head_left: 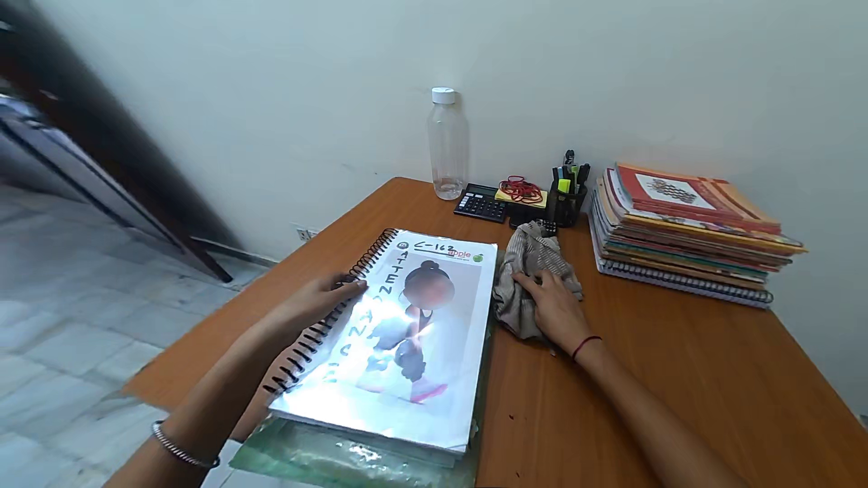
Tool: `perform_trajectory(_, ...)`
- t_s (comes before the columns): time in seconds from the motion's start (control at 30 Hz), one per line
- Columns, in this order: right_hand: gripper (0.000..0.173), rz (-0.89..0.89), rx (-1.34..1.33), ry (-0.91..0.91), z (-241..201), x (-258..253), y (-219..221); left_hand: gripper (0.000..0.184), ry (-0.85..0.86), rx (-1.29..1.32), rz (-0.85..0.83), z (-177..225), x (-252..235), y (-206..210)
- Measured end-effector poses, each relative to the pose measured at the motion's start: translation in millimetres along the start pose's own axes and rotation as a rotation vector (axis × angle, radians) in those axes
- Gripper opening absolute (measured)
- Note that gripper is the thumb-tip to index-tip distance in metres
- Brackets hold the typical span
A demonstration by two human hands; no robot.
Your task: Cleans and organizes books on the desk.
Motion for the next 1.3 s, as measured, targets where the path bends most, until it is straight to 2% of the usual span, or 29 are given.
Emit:
perform_trajectory(0.1, 0.065, -0.034, 0.021, -0.018, 16, 22, -4, 0.030, 0.041, 0.025, -0.052, 19, 0, 13)
perform_trajectory(0.2, 0.059, 0.022, -0.020, -0.036, 42, 61, -16, 0.034, 0.063, 0.058, -0.130, 47, 4, 35)
perform_trajectory(0.23, 0.055, 0.024, -0.044, -0.010, 52, 75, -23, 0.035, 0.085, 0.053, -0.165, 56, 5, 44)
perform_trajectory(0.37, 0.034, -0.180, -0.186, 0.235, 104, 130, -42, 0.039, 0.185, -0.034, -0.349, 78, -1, 95)
perform_trajectory(0.4, 0.034, -0.178, -0.213, 0.291, 117, 142, -45, 0.040, 0.216, -0.050, -0.389, 82, -3, 109)
perform_trajectory(0.53, 0.069, -0.043, -0.078, 0.562, 138, 182, -55, 0.042, 0.352, -0.150, -0.536, 115, -3, 154)
perform_trajectory(0.63, 0.086, 0.151, 0.022, 0.564, 138, 194, -51, 0.047, 0.460, -0.260, -0.653, 142, 2, 191)
perform_trajectory(0.67, 0.085, 0.241, 0.040, 0.530, 143, 197, -49, 0.050, 0.484, -0.281, -0.682, 149, 4, 204)
perform_trajectory(0.73, 0.074, 0.358, 0.062, 0.497, 158, 205, -51, 0.053, 0.516, -0.290, -0.741, 160, 7, 229)
perform_trajectory(0.83, 0.063, 0.337, -0.054, 0.608, 194, 224, -60, 0.052, 0.542, -0.258, -0.810, 169, 6, 263)
perform_trajectory(0.93, 0.061, 0.419, -0.191, 0.643, 216, 246, -89, 0.052, 0.577, -0.273, -0.854, 180, 7, 286)
perform_trajectory(1.03, 0.063, 0.503, -0.204, 0.595, 207, 258, -123, 0.052, 0.600, -0.401, -0.800, 189, 9, 294)
perform_trajectory(1.1, 0.063, 0.530, -0.186, 0.542, 193, 256, -140, 0.055, 0.669, -0.513, -0.684, 195, 16, 289)
perform_trajectory(1.2, 0.062, 0.550, -0.149, 0.452, 168, 243, -154, 0.061, 0.927, -0.563, -0.525, 206, 50, 269)
perform_trajectory(1.23, 0.061, 0.551, -0.147, 0.424, 160, 238, -156, 0.059, 1.025, -0.564, -0.530, 206, 66, 263)
perform_trajectory(1.3, 0.060, 0.557, -0.130, 0.355, 145, 226, -154, 0.051, 1.227, -0.569, -0.656, 194, 109, 254)
Point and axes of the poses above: each hand's wrist, its own x-axis away from the middle knuckle, its own y-axis out of the palm, z = x × y, the point moved 9 cm from there along -x, towards the middle knuckle, and after that the axes turned 5 degrees about y, right-handed, at the moved point
